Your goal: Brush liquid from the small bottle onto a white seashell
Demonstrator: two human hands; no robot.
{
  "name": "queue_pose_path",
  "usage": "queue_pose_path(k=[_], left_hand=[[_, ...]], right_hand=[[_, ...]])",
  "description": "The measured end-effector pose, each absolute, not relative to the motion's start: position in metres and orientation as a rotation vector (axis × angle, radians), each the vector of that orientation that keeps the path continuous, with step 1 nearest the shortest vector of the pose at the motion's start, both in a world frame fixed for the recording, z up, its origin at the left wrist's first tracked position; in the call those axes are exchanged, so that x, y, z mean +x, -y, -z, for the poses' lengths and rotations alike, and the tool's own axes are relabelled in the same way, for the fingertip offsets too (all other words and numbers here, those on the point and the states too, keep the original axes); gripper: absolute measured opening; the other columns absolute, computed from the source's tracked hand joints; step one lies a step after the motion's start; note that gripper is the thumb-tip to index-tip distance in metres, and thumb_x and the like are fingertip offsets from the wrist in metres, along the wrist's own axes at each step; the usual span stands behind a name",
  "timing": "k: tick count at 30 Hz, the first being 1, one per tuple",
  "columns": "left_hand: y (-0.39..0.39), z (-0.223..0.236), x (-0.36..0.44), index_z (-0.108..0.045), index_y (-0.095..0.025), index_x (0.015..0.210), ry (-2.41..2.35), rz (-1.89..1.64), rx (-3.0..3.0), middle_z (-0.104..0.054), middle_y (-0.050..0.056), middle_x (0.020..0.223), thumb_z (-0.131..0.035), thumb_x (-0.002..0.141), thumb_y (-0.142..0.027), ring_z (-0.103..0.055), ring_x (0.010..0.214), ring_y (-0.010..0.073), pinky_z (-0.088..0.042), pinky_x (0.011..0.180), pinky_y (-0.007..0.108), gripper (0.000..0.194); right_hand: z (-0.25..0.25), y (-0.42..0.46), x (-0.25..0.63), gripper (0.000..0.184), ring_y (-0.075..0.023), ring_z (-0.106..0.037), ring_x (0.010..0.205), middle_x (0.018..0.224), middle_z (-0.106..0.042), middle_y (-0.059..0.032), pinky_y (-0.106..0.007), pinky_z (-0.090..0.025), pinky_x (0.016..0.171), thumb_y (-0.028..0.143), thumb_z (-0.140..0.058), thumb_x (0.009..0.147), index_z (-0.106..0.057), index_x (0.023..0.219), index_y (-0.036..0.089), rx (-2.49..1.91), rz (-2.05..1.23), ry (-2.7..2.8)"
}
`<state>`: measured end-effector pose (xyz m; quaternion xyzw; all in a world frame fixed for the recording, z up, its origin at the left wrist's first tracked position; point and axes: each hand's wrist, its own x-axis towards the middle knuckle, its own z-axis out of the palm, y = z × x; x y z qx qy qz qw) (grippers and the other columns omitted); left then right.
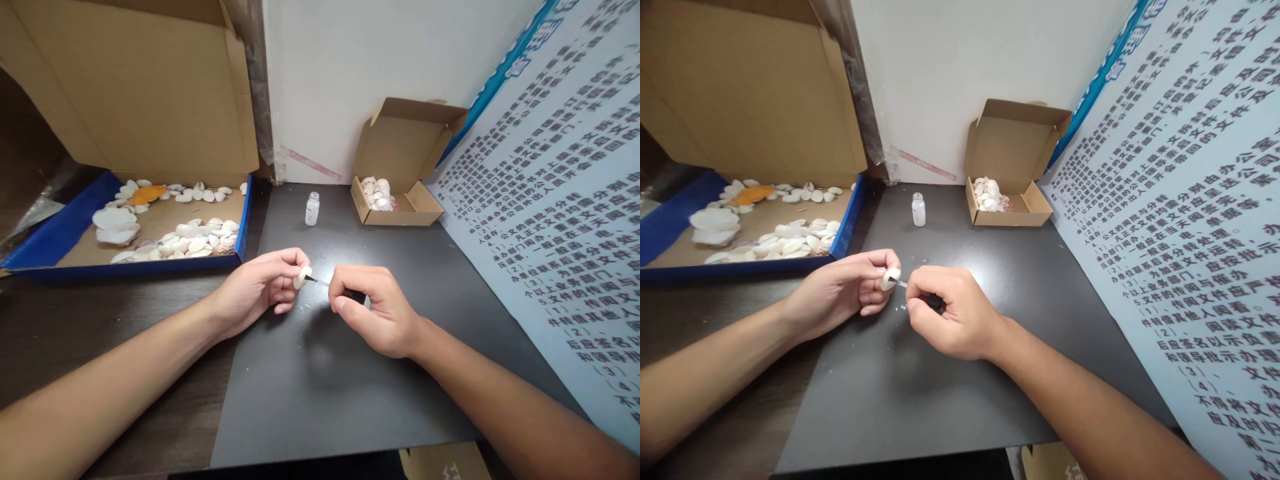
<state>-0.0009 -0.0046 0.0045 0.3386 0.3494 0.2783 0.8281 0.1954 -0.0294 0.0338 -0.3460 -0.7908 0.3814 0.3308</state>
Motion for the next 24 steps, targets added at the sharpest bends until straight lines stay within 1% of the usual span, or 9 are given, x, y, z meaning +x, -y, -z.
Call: queue_pose_path(k=[3, 5, 9, 11, 16, 19, 24], left_hand=[[0.0046, -0.0053, -0.0008, -0.047, -0.017, 0.077, -0.727, -0.577, 0.714, -0.032, -0.004, 0.060, -0.055, 0.078, -0.022, -0.029, 0.052, 0.0061, -0.029, 0.046, 0.017, 0.010], [0.0047, -0.0057, -0.0004, -0.046, -0.017, 0.076, -0.719, -0.575, 0.715, -0.032, -0.004, 0.060, -0.054, 0.078, -0.022, -0.030, 0.052, 0.0065, -0.030, 0.046, 0.017, 0.010], [0.0046, -0.0058, 0.0001, -0.045, -0.016, 0.073, -0.712, -0.579, 0.731, -0.032, -0.004, 0.060, -0.054, 0.077, -0.022, -0.032, 0.052, 0.0068, -0.030, 0.046, 0.017, 0.011], [0.0047, -0.0054, 0.0000, -0.045, -0.016, 0.073, -0.712, -0.581, 0.737, -0.032, -0.003, 0.060, -0.053, 0.078, -0.022, -0.033, 0.052, 0.0069, -0.030, 0.046, 0.017, 0.011], [0.0053, -0.0041, -0.0007, -0.047, -0.017, 0.076, -0.729, -0.580, 0.755, -0.035, -0.003, 0.059, -0.052, 0.080, -0.023, -0.034, 0.051, 0.0072, -0.031, 0.047, 0.017, 0.009], [0.0055, -0.0039, -0.0004, -0.047, -0.017, 0.077, -0.733, -0.588, 0.754, -0.036, -0.003, 0.059, -0.052, 0.080, -0.023, -0.036, 0.051, 0.0074, -0.032, 0.047, 0.018, 0.008], [0.0051, -0.0045, 0.0006, -0.048, -0.017, 0.077, -0.733, -0.588, 0.771, -0.039, -0.003, 0.060, -0.053, 0.078, -0.021, -0.036, 0.051, 0.0069, -0.032, 0.047, 0.017, 0.007]], right_hand=[[-0.0335, 0.0289, 0.1940, 0.015, -0.0100, -0.042, 0.057, 0.063, -0.049, 0.0021, -0.022, -0.033, 0.055, 0.010, -0.049, 0.079, -0.048, 0.066, 0.017, -0.920, -1.016, 2.107], [-0.0329, 0.0287, 0.1934, 0.018, -0.0099, -0.041, 0.056, 0.062, -0.048, 0.0027, -0.023, -0.032, 0.055, 0.011, -0.048, 0.081, -0.046, 0.064, 0.017, -0.984, -0.998, 2.124], [-0.0318, 0.0280, 0.1934, 0.028, -0.0099, -0.033, 0.051, 0.055, -0.035, 0.0051, -0.024, -0.026, 0.051, 0.014, -0.045, 0.084, -0.034, 0.059, 0.019, -1.160, -0.921, 2.128], [-0.0321, 0.0281, 0.1937, 0.030, -0.0099, -0.030, 0.050, 0.054, -0.032, 0.0053, -0.025, -0.025, 0.050, 0.014, -0.045, 0.084, -0.032, 0.058, 0.020, -1.142, -0.921, 2.118], [-0.0345, 0.0291, 0.1932, 0.021, -0.0105, -0.038, 0.053, 0.059, -0.044, 0.0033, -0.024, -0.031, 0.052, 0.012, -0.047, 0.081, -0.040, 0.062, 0.020, -0.935, -0.993, 2.116], [-0.0344, 0.0289, 0.1926, 0.020, -0.0113, -0.040, 0.055, 0.061, -0.045, 0.0029, -0.024, -0.032, 0.054, 0.012, -0.048, 0.081, -0.041, 0.063, 0.020, -0.949, -0.998, 2.153], [-0.0323, 0.0285, 0.1925, 0.021, -0.0110, -0.040, 0.055, 0.061, -0.045, 0.0032, -0.024, -0.032, 0.055, 0.012, -0.049, 0.082, -0.043, 0.063, 0.019, -1.013, -0.970, 2.167]])
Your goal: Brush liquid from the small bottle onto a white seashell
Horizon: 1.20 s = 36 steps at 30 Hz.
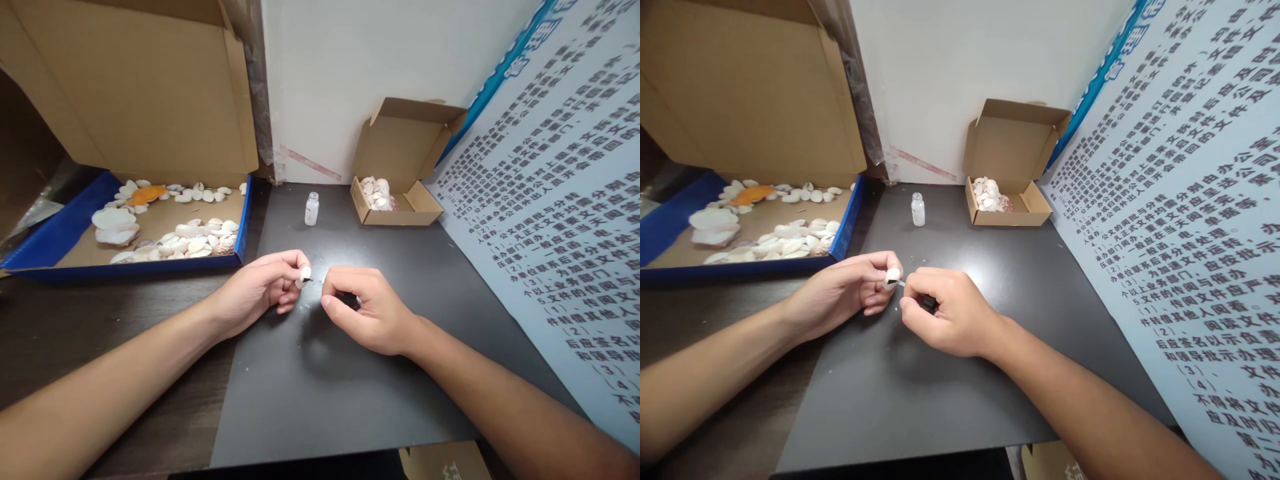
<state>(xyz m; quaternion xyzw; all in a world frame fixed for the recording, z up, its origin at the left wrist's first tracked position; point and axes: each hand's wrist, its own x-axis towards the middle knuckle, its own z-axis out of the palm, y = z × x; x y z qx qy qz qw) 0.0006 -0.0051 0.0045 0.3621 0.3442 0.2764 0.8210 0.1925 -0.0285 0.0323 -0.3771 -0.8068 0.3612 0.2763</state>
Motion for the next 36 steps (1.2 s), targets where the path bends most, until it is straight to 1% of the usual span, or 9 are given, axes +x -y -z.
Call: queue_pose_path(k=[9, 16, 22, 27, 33, 36], left_hand=[[0.0049, -0.0043, 0.0001, -0.051, -0.016, 0.078, -0.725, -0.598, 0.781, -0.041, -0.003, 0.058, -0.056, 0.078, -0.022, -0.037, 0.050, 0.0069, -0.034, 0.048, 0.018, 0.008], [0.0051, -0.0028, 0.0001, -0.051, -0.016, 0.078, -0.721, -0.601, 0.799, -0.043, -0.002, 0.059, -0.055, 0.078, -0.021, -0.038, 0.052, 0.0077, -0.033, 0.048, 0.018, 0.006], [0.0050, -0.0028, -0.0004, -0.050, -0.016, 0.078, -0.731, -0.584, 0.827, -0.042, -0.003, 0.059, -0.054, 0.079, -0.020, -0.039, 0.052, 0.0073, -0.034, 0.048, 0.017, 0.006], [0.0054, -0.0030, -0.0006, -0.049, -0.016, 0.078, -0.730, -0.566, 0.841, -0.044, -0.002, 0.061, -0.054, 0.079, -0.021, -0.041, 0.053, 0.0075, -0.036, 0.048, 0.017, 0.006], [0.0050, -0.0033, 0.0007, -0.049, -0.017, 0.079, -0.756, -0.583, 0.838, -0.043, -0.003, 0.061, -0.055, 0.080, -0.022, -0.041, 0.053, 0.0069, -0.037, 0.047, 0.016, 0.009], [0.0050, -0.0031, 0.0008, -0.049, -0.017, 0.080, -0.771, -0.597, 0.841, -0.043, -0.003, 0.060, -0.055, 0.081, -0.023, -0.041, 0.052, 0.0071, -0.037, 0.046, 0.016, 0.009]], right_hand=[[-0.0317, 0.0281, 0.1925, 0.020, -0.0111, -0.040, 0.055, 0.060, -0.046, 0.0032, -0.024, -0.032, 0.054, 0.012, -0.049, 0.082, -0.044, 0.064, 0.019, -1.032, -0.951, 2.156], [-0.0316, 0.0285, 0.1923, 0.020, -0.0108, -0.040, 0.055, 0.060, -0.046, 0.0032, -0.023, -0.031, 0.054, 0.012, -0.049, 0.082, -0.045, 0.063, 0.019, -1.059, -0.927, 2.165], [-0.0312, 0.0285, 0.1917, 0.025, -0.0094, -0.038, 0.052, 0.057, -0.043, 0.0045, -0.022, -0.030, 0.052, 0.012, -0.049, 0.083, -0.041, 0.060, 0.019, -1.123, -0.927, 2.139], [-0.0309, 0.0276, 0.1918, 0.025, -0.0093, -0.038, 0.052, 0.057, -0.044, 0.0045, -0.023, -0.030, 0.052, 0.015, -0.049, 0.084, -0.042, 0.060, 0.018, -1.175, -0.907, 2.144], [-0.0296, 0.0268, 0.1927, 0.026, -0.0093, -0.034, 0.051, 0.054, -0.040, 0.0050, -0.024, -0.026, 0.051, 0.015, -0.048, 0.081, -0.038, 0.058, 0.018, -1.318, -0.845, 2.110], [-0.0296, 0.0270, 0.1928, 0.028, -0.0086, -0.033, 0.050, 0.053, -0.037, 0.0055, -0.024, -0.025, 0.050, 0.013, -0.049, 0.081, -0.036, 0.057, 0.018, -1.272, -0.813, 2.083]])
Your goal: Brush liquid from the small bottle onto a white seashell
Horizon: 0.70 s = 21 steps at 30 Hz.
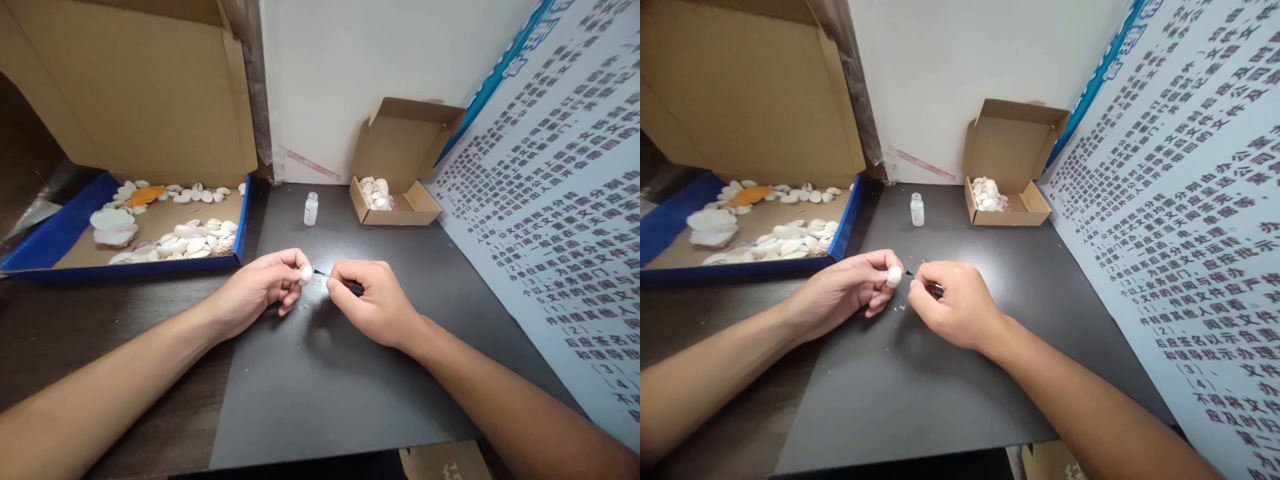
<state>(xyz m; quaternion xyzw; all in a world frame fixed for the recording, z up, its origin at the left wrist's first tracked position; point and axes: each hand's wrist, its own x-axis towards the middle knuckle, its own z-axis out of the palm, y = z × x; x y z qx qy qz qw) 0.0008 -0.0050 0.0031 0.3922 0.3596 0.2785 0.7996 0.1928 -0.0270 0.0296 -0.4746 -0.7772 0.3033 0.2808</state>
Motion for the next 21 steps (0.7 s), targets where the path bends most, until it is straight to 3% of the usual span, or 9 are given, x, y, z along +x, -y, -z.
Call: queue_pose_path(k=[5, 11, 21], left_hand=[[0.0050, -0.0026, 0.0012, -0.049, -0.017, 0.080, -0.779, -0.599, 0.851, -0.044, -0.003, 0.059, -0.056, 0.082, -0.023, -0.041, 0.053, 0.0071, -0.038, 0.047, 0.016, 0.010], [0.0049, -0.0015, 0.0008, -0.049, -0.017, 0.081, -0.768, -0.590, 0.854, -0.044, -0.003, 0.059, -0.055, 0.082, -0.023, -0.042, 0.053, 0.0073, -0.038, 0.047, 0.017, 0.009], [0.0053, 0.0000, 0.0001, -0.050, -0.017, 0.081, -0.754, -0.580, 0.869, -0.046, -0.002, 0.061, -0.053, 0.082, -0.021, -0.043, 0.053, 0.0075, -0.039, 0.049, 0.018, 0.005]], right_hand=[[-0.0307, 0.0290, 0.1929, 0.025, -0.0080, -0.038, 0.052, 0.057, -0.045, 0.0042, -0.021, -0.030, 0.052, 0.011, -0.051, 0.083, -0.042, 0.060, 0.017, -1.081, -0.900, 2.087], [-0.0331, 0.0297, 0.1931, 0.025, -0.0073, -0.036, 0.052, 0.057, -0.043, 0.0041, -0.021, -0.029, 0.051, 0.009, -0.051, 0.081, -0.041, 0.060, 0.017, -0.926, -0.974, 2.099], [-0.0300, 0.0279, 0.1916, 0.025, -0.0074, -0.037, 0.053, 0.058, -0.045, 0.0040, -0.020, -0.030, 0.052, 0.008, -0.051, 0.082, -0.041, 0.060, 0.017, -0.973, -0.922, 2.103]])
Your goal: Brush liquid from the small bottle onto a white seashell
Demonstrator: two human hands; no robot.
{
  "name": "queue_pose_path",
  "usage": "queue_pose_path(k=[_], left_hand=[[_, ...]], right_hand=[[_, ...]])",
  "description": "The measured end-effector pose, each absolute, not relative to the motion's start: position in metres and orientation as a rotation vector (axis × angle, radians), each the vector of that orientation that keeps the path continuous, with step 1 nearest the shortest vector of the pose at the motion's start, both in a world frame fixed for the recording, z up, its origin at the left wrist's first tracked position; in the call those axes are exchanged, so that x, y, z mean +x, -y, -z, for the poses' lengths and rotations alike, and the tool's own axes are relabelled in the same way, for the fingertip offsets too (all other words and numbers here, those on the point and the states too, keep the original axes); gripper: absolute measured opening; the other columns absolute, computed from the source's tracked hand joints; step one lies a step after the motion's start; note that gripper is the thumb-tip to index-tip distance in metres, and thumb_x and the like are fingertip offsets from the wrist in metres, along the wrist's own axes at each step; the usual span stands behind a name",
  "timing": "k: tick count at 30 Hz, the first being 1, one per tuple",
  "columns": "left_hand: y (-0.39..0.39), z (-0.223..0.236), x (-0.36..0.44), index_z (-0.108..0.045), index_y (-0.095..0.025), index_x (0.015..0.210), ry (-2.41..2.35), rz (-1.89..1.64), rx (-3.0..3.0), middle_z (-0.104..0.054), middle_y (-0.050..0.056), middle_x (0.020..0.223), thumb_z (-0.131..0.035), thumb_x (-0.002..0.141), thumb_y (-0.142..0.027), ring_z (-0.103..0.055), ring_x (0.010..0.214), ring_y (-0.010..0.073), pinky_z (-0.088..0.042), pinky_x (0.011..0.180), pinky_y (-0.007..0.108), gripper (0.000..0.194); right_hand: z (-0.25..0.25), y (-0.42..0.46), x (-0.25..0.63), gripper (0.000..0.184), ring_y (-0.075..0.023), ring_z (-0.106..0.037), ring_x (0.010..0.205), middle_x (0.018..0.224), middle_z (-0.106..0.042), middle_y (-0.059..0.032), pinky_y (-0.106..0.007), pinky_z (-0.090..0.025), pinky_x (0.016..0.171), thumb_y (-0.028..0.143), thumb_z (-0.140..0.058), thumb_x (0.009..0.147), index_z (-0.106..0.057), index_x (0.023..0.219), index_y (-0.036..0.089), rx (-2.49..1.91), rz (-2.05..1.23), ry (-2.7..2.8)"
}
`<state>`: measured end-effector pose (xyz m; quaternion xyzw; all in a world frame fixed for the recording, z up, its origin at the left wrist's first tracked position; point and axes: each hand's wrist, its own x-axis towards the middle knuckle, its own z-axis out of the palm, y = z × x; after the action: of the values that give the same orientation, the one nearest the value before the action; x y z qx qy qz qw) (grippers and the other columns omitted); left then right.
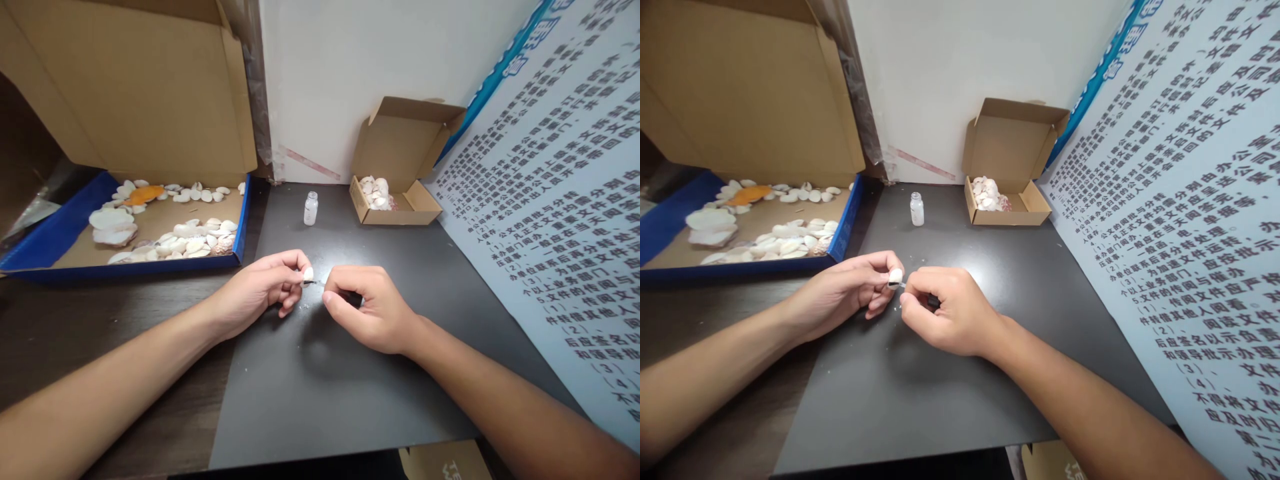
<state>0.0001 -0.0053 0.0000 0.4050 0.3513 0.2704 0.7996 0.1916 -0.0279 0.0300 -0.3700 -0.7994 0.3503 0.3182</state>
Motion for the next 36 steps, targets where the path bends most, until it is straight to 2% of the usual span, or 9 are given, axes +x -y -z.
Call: queue_pose_path(k=[9, 15, 23, 36], left_hand=[[0.0057, -0.0022, 0.0007, -0.049, -0.017, 0.080, -0.765, -0.579, 0.863, -0.044, -0.003, 0.059, -0.054, 0.081, -0.021, -0.042, 0.052, 0.0069, -0.037, 0.047, 0.016, 0.006], [0.0051, -0.0029, 0.0007, -0.049, -0.017, 0.080, -0.773, -0.594, 0.859, -0.044, -0.004, 0.058, -0.056, 0.082, -0.024, -0.042, 0.052, 0.0063, -0.037, 0.047, 0.015, 0.010], [0.0069, 0.0008, 0.0017, -0.052, -0.018, 0.082, -0.766, -0.576, 0.921, -0.045, -0.004, 0.060, -0.061, 0.083, -0.029, -0.043, 0.054, 0.0065, -0.040, 0.048, 0.016, 0.014], [0.0069, 0.0035, 0.0022, -0.052, -0.019, 0.085, -0.791, -0.569, 1.027, -0.043, -0.005, 0.058, -0.057, 0.088, -0.035, -0.041, 0.054, 0.0070, -0.041, 0.049, 0.016, 0.017]], right_hand=[[-0.0291, 0.0275, 0.1921, 0.026, -0.0081, -0.039, 0.053, 0.057, -0.046, 0.0038, -0.021, -0.031, 0.053, 0.012, -0.050, 0.084, -0.042, 0.060, 0.017, -1.079, -0.882, 2.119], [-0.0290, 0.0257, 0.1929, 0.029, -0.0084, -0.031, 0.051, 0.053, -0.035, 0.0059, -0.023, -0.025, 0.050, 0.012, -0.049, 0.081, -0.035, 0.056, 0.018, -1.271, -0.763, 2.061], [-0.0303, 0.0299, 0.1921, 0.026, -0.0086, -0.037, 0.052, 0.055, -0.043, 0.0046, -0.022, -0.030, 0.051, 0.013, -0.049, 0.082, -0.040, 0.059, 0.018, -1.187, -0.850, 2.108], [-0.0321, 0.0300, 0.1924, 0.026, -0.0085, -0.035, 0.051, 0.055, -0.041, 0.0045, -0.022, -0.029, 0.050, 0.011, -0.049, 0.079, -0.036, 0.058, 0.019, -1.010, -0.983, 2.075]])
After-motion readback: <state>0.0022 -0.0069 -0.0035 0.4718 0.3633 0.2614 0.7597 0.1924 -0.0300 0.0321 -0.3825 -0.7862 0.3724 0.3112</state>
